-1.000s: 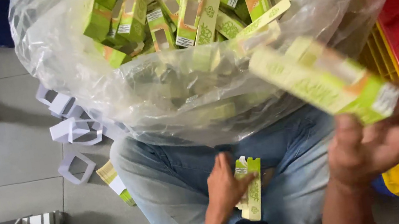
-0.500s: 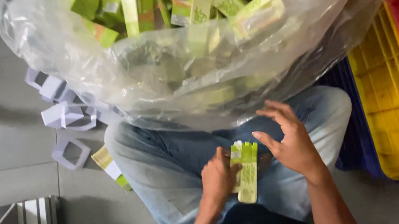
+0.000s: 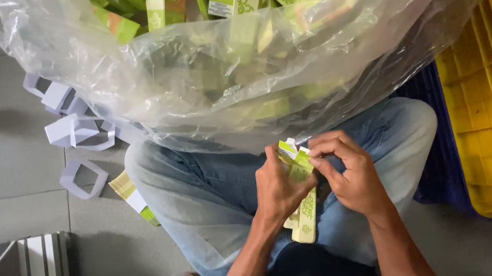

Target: Folding small green cardboard boxes from a flat state into a 3D shape

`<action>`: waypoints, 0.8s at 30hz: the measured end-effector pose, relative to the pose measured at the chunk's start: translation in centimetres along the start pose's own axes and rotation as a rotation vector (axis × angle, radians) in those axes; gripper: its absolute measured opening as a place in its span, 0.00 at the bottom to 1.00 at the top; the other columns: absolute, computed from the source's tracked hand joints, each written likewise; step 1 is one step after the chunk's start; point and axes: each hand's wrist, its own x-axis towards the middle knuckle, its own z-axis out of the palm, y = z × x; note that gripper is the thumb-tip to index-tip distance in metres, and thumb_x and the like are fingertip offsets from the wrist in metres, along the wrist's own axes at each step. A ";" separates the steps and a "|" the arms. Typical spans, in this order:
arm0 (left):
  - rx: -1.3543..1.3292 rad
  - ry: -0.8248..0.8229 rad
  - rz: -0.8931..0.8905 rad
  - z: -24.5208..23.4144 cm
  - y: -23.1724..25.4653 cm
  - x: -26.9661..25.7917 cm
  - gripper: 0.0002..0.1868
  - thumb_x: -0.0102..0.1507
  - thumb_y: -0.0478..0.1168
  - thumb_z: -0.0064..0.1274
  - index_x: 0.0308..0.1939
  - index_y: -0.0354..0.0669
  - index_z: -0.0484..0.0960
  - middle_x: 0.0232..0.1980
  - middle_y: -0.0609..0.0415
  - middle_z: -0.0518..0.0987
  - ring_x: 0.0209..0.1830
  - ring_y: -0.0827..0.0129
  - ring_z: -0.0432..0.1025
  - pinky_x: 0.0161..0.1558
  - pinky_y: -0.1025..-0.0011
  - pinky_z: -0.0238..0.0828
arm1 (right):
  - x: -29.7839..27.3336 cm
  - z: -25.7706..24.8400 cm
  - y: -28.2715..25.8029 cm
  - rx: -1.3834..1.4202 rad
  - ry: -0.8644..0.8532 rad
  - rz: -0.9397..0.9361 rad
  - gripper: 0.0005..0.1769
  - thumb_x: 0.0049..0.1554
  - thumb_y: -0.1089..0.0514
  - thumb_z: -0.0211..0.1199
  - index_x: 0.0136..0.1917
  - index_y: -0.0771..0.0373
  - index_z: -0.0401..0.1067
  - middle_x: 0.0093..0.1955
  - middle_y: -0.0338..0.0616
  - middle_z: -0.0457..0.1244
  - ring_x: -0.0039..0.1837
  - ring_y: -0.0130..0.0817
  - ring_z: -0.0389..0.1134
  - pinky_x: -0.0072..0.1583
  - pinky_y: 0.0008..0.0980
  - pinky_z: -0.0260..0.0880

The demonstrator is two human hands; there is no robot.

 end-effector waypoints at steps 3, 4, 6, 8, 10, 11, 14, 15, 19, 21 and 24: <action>-0.057 0.123 0.094 0.5 0.9 0.0 0.30 0.51 0.40 0.67 0.54 0.46 0.71 0.28 0.40 0.81 0.29 0.38 0.80 0.30 0.52 0.77 | 0.3 -0.3 -0.2 0.143 0.008 -0.096 0.03 0.57 0.64 0.68 0.47 0.60 0.78 0.59 0.49 0.67 0.64 0.46 0.72 0.63 0.43 0.71; -0.094 0.121 0.147 0.8 0.5 0.2 0.30 0.50 0.40 0.67 0.54 0.47 0.72 0.28 0.41 0.82 0.29 0.39 0.80 0.29 0.52 0.76 | 0.3 -0.2 -0.1 0.217 -0.001 -0.091 0.03 0.58 0.63 0.67 0.47 0.61 0.77 0.61 0.52 0.67 0.65 0.46 0.70 0.65 0.42 0.69; -0.130 0.120 0.204 1.3 0.1 0.5 0.30 0.49 0.39 0.68 0.54 0.47 0.73 0.28 0.41 0.82 0.29 0.40 0.80 0.29 0.51 0.75 | 0.0 0.5 -0.1 0.291 -0.009 -0.090 0.04 0.58 0.62 0.66 0.47 0.63 0.76 0.62 0.54 0.66 0.67 0.46 0.69 0.66 0.42 0.68; -0.140 0.216 0.319 1.6 -0.1 0.8 0.28 0.49 0.37 0.69 0.51 0.43 0.75 0.29 0.41 0.82 0.28 0.42 0.80 0.30 0.54 0.78 | -0.4 1.7 -0.5 0.566 0.062 0.032 0.16 0.59 0.64 0.64 0.59 0.66 0.63 0.65 0.55 0.64 0.69 0.39 0.65 0.70 0.39 0.63; -0.158 0.227 0.394 1.8 -0.6 1.3 0.27 0.48 0.37 0.70 0.49 0.47 0.77 0.31 0.47 0.83 0.29 0.48 0.80 0.31 0.59 0.79 | -0.2 1.8 -0.9 0.595 0.079 0.034 0.17 0.59 0.65 0.62 0.58 0.66 0.61 0.63 0.56 0.65 0.68 0.41 0.67 0.69 0.40 0.64; -0.175 0.236 0.462 2.0 -0.9 1.5 0.26 0.47 0.37 0.71 0.47 0.50 0.79 0.33 0.53 0.84 0.30 0.53 0.81 0.33 0.63 0.79 | -0.2 1.9 -1.1 0.624 0.094 0.042 0.17 0.59 0.65 0.60 0.58 0.66 0.58 0.60 0.57 0.66 0.68 0.44 0.68 0.68 0.41 0.65; -0.290 0.168 0.343 1.1 0.1 1.5 0.23 0.46 0.39 0.70 0.45 0.53 0.84 0.33 0.54 0.86 0.30 0.53 0.82 0.31 0.65 0.77 | -0.3 1.6 -1.2 0.537 0.140 0.006 0.19 0.57 0.67 0.64 0.57 0.69 0.58 0.58 0.60 0.67 0.65 0.47 0.70 0.66 0.42 0.69; -0.290 0.163 0.343 1.1 0.4 1.7 0.23 0.46 0.39 0.70 0.45 0.53 0.84 0.33 0.54 0.86 0.30 0.53 0.82 0.31 0.65 0.77 | -0.3 1.5 -1.7 0.536 0.143 0.009 0.19 0.57 0.67 0.64 0.57 0.69 0.58 0.58 0.60 0.67 0.65 0.47 0.70 0.66 0.42 0.69; -0.267 0.324 0.762 0.0 1.9 2.1 0.34 0.52 0.33 0.68 0.55 0.48 0.63 0.49 0.43 0.83 0.24 0.51 0.80 0.28 0.67 0.76 | -0.3 0.3 -2.5 0.211 0.225 -0.123 0.06 0.58 0.62 0.66 0.49 0.66 0.73 0.58 0.55 0.67 0.63 0.48 0.72 0.64 0.42 0.71; -0.191 0.286 0.772 -1.0 2.6 1.8 0.29 0.53 0.31 0.65 0.52 0.49 0.65 0.52 0.44 0.82 0.24 0.50 0.80 0.27 0.62 0.77 | -0.5 -0.5 -1.7 0.044 0.189 -0.227 0.04 0.58 0.60 0.66 0.47 0.61 0.78 0.60 0.53 0.68 0.63 0.48 0.71 0.64 0.43 0.71; -0.222 0.083 0.669 -1.9 3.1 1.7 0.20 0.51 0.29 0.64 0.42 0.41 0.71 0.50 0.40 0.82 0.25 0.42 0.79 0.26 0.58 0.76 | -0.2 -1.5 -1.0 -0.007 0.054 -0.255 0.07 0.59 0.56 0.64 0.46 0.59 0.81 0.65 0.55 0.67 0.65 0.53 0.70 0.63 0.51 0.69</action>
